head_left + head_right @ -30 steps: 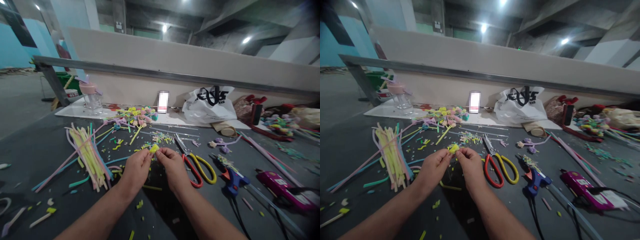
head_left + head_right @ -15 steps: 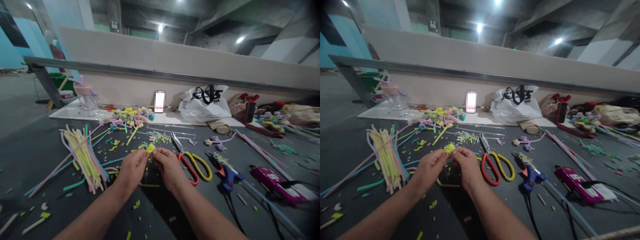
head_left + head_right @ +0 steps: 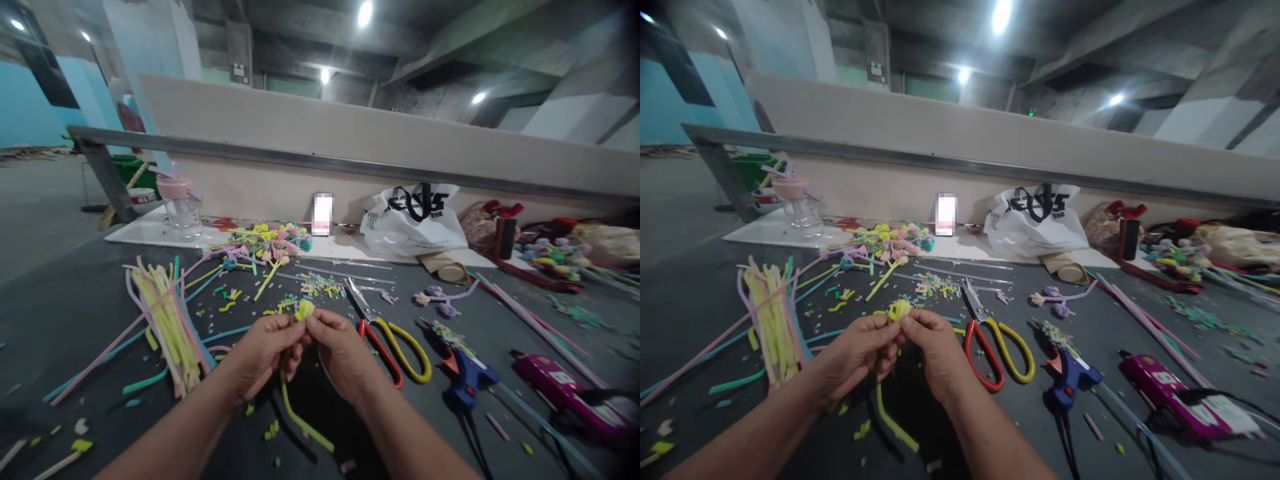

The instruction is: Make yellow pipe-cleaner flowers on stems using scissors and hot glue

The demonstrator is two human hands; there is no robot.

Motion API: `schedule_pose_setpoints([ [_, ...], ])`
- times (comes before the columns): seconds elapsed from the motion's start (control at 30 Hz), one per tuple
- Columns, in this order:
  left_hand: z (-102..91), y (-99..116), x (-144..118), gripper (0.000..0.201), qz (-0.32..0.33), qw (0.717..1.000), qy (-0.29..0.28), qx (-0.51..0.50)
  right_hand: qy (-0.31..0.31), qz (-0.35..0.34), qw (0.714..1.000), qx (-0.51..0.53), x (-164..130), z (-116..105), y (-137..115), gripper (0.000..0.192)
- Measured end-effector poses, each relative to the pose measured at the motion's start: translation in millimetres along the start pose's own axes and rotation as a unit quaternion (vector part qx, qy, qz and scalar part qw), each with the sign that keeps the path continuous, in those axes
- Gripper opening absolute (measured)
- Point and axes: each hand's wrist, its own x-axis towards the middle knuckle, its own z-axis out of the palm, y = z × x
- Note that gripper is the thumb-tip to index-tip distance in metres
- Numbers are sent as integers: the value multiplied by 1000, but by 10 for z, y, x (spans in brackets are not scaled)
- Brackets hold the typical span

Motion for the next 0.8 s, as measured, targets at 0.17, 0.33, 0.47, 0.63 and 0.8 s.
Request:
schedule_pose_setpoints([
  [0.17, -32, -11, 46, 25, 57, 995, 48, 60, -7, -4, 1000, 7, 26, -59, 19, 13],
  [0.33, -87, 30, 70, 24, 144, 979, 93, 109, -36, -19, 998, -55, 53, -94, 41, 16],
  [0.47, -99, 29, 60, 28, 149, 981, 75, 100, -39, 3, 996, -76, 44, -97, 46, 18],
  [0.63, -82, 27, 31, 27, 156, 983, 49, 84, -47, 36, 995, -80, 39, -90, 25, 22],
  [0.8, -83, 31, 49, 24, 165, 984, 45, 55, -37, 76, 995, -54, 43, -56, -2, 22],
])
